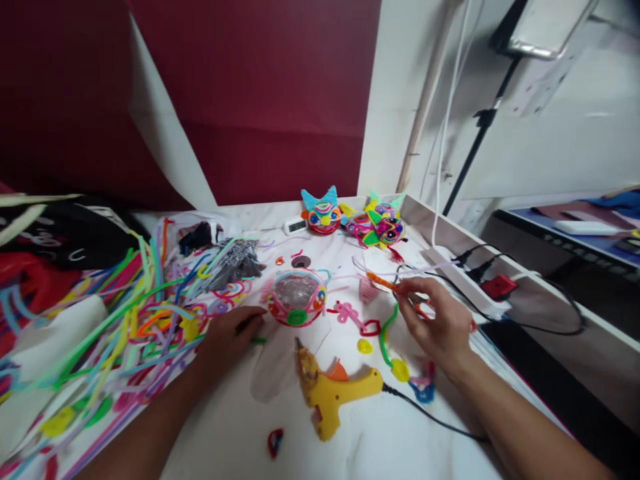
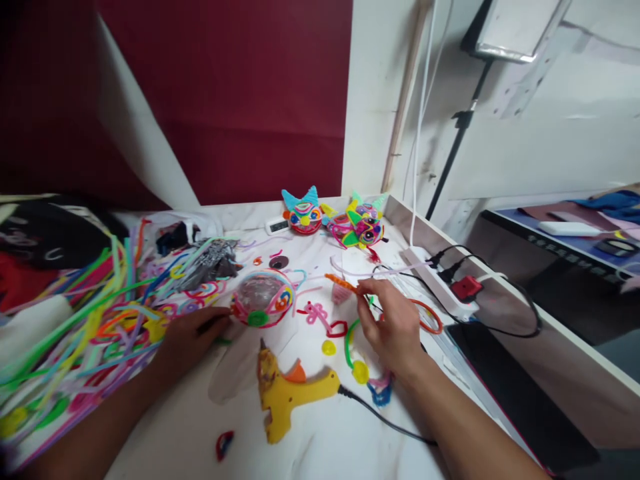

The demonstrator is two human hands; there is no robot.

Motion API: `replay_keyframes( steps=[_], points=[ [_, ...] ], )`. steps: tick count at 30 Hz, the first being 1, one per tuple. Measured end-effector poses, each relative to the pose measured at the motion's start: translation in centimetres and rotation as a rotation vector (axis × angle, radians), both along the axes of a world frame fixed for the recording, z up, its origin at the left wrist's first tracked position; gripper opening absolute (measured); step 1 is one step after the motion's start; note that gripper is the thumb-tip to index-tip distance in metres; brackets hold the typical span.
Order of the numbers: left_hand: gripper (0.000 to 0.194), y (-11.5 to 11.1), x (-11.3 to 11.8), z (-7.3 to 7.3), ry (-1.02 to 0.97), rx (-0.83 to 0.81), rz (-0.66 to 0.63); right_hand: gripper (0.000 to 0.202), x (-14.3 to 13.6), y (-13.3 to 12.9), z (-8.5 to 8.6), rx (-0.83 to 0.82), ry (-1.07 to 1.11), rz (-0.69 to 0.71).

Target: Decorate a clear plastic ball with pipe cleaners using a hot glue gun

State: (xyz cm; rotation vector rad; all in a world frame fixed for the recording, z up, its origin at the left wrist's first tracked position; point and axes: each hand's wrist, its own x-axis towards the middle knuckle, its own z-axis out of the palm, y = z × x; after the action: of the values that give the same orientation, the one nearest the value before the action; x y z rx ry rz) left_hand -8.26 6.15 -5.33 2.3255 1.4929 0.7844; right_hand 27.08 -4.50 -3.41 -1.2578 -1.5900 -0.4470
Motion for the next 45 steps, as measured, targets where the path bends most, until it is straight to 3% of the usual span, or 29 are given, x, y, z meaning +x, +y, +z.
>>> replay_keyframes(
  steps=[10, 19, 26, 31, 34, 37, 41, 45],
  points=[
    [0.026, -0.5, 0.0, -0.7, -0.049, 0.073, -0.099, 0.027, 1.6, 1.1, -1.9, -0.38, 0.236, -0.046],
    [0.02, -0.8, -0.2, -1.3, -0.004, 0.189, -0.085, 0.035, 2.5, 1.5, -2.3, -0.483, 0.295, -0.073],
    [0.023, -0.5, -1.8, 0.1, 0.104, 0.32, 0.208, 0.036, 2.6, 1.6, -2.7, -0.482, 0.284, -0.069],
    [0.031, 0.1, -5.6, 2.5, 0.198, 0.329, 0.513, 0.034, 2.4, 1.4, -2.3, -0.45, 0.24, -0.061],
    [0.036, 0.0, -8.3, 3.4, 0.27, 0.272, 0.603, 0.034, 2.2, 1.3, -2.1, -0.452, 0.209, -0.074],
    [0.031, -0.6, -9.8, 3.3, 0.363, 0.176, 0.542, 0.035, 2.1, 1.2, -2.1, -0.451, 0.195, -0.068],
    [0.021, -1.7, -10.1, 2.7, 0.431, 0.126, 0.385, 0.034, 2.1, 1.3, -2.4, -0.432, 0.182, -0.047],
    [0.037, -1.3, -11.1, 4.0, 0.401, 0.214, 0.42, 0.035, 2.2, 1.3, -2.6, -0.422, 0.177, -0.048]
  ],
)
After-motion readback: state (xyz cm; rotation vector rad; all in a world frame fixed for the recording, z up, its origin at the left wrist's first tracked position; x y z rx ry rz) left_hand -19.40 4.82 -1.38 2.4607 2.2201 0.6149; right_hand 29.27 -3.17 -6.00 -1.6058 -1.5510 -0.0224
